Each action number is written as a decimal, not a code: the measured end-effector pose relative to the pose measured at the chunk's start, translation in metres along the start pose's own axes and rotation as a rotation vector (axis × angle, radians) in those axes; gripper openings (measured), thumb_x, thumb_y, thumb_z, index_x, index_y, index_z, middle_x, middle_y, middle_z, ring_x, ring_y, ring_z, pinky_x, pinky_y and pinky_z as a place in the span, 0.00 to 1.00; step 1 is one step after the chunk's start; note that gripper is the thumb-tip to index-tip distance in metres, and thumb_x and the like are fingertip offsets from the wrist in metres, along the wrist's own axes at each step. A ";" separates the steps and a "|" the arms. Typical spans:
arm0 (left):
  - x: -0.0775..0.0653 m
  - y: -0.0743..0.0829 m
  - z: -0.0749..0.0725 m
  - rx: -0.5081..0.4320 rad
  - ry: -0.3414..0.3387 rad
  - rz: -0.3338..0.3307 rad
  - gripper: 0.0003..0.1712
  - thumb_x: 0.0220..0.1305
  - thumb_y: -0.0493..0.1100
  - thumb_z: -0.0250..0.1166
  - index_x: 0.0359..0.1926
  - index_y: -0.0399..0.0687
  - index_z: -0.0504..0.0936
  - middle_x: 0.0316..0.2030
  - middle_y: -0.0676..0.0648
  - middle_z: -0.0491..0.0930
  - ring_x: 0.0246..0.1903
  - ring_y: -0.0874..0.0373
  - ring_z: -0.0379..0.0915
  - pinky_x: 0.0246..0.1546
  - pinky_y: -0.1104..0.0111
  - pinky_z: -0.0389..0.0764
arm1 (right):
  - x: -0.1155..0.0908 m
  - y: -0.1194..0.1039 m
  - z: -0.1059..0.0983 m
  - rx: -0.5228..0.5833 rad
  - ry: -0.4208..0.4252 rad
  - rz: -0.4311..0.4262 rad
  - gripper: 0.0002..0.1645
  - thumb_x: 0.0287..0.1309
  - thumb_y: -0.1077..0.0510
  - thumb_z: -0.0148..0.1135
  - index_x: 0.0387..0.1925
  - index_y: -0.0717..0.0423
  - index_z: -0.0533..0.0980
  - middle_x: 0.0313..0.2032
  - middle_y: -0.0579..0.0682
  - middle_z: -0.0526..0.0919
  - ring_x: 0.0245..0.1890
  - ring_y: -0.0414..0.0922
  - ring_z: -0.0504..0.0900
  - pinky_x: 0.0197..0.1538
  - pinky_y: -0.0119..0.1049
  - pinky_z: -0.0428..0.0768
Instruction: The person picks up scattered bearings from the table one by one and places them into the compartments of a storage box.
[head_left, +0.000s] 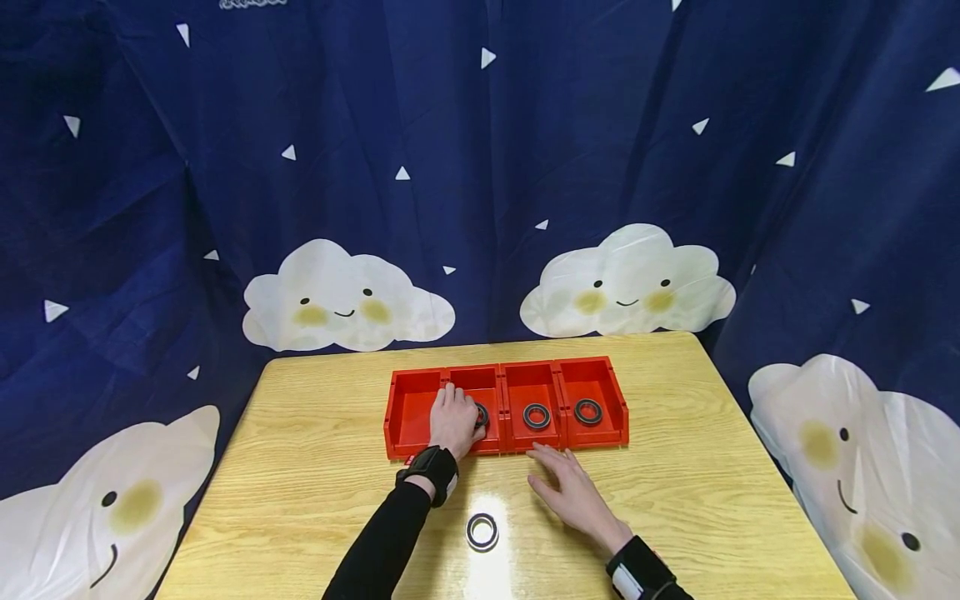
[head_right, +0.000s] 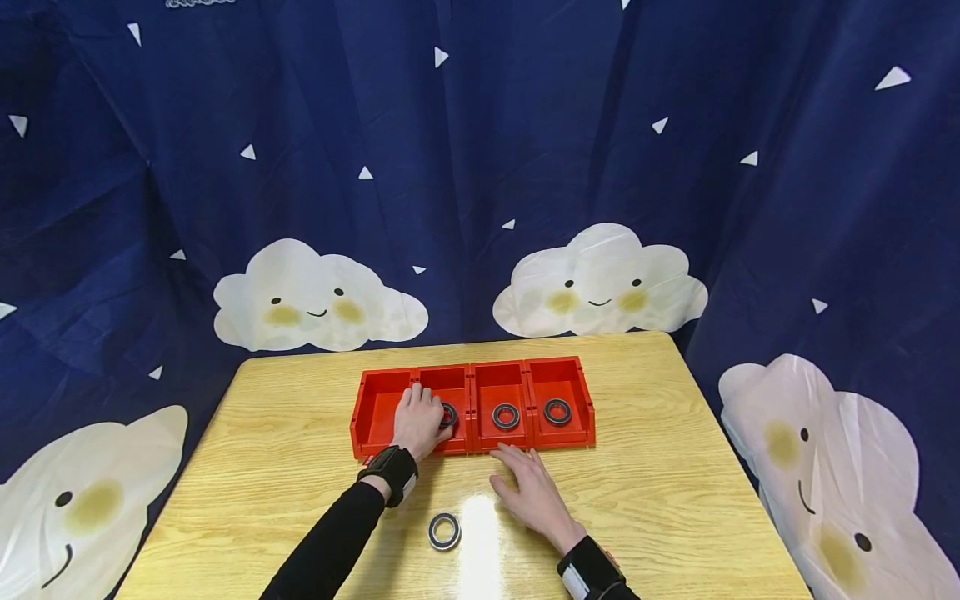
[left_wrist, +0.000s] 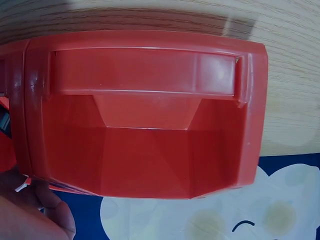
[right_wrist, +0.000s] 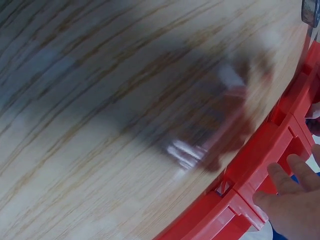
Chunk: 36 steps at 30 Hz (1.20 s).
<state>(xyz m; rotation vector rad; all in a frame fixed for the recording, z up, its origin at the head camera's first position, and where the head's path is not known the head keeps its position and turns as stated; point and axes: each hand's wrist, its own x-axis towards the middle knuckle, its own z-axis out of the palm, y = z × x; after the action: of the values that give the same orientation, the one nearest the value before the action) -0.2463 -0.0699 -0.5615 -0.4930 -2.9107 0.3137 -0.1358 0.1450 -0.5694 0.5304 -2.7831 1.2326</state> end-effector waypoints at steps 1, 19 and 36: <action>0.001 0.001 0.000 0.002 -0.005 -0.002 0.28 0.48 0.64 0.66 0.29 0.43 0.78 0.28 0.45 0.69 0.39 0.47 0.58 0.44 0.61 0.61 | 0.000 0.000 0.000 0.001 -0.001 0.000 0.25 0.57 0.55 0.62 0.56 0.57 0.73 0.59 0.54 0.72 0.62 0.51 0.66 0.65 0.56 0.49; 0.009 0.010 0.004 0.015 -0.129 -0.045 0.27 0.51 0.64 0.65 0.34 0.45 0.82 0.33 0.45 0.73 0.48 0.45 0.57 0.61 0.55 0.50 | 0.000 0.003 0.003 0.025 -0.007 -0.019 0.23 0.59 0.56 0.60 0.56 0.59 0.73 0.58 0.56 0.72 0.61 0.54 0.65 0.65 0.57 0.49; 0.011 0.011 -0.003 0.052 -0.225 -0.052 0.22 0.53 0.60 0.64 0.37 0.47 0.82 0.37 0.46 0.74 0.51 0.45 0.56 0.63 0.54 0.47 | 0.000 0.002 0.002 0.043 -0.024 -0.003 0.22 0.59 0.57 0.60 0.55 0.59 0.74 0.58 0.56 0.72 0.61 0.54 0.65 0.65 0.57 0.49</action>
<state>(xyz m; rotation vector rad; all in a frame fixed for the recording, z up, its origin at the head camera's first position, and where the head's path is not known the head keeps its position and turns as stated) -0.2524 -0.0554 -0.5601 -0.3962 -3.1164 0.4644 -0.1360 0.1451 -0.5720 0.5550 -2.7798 1.2970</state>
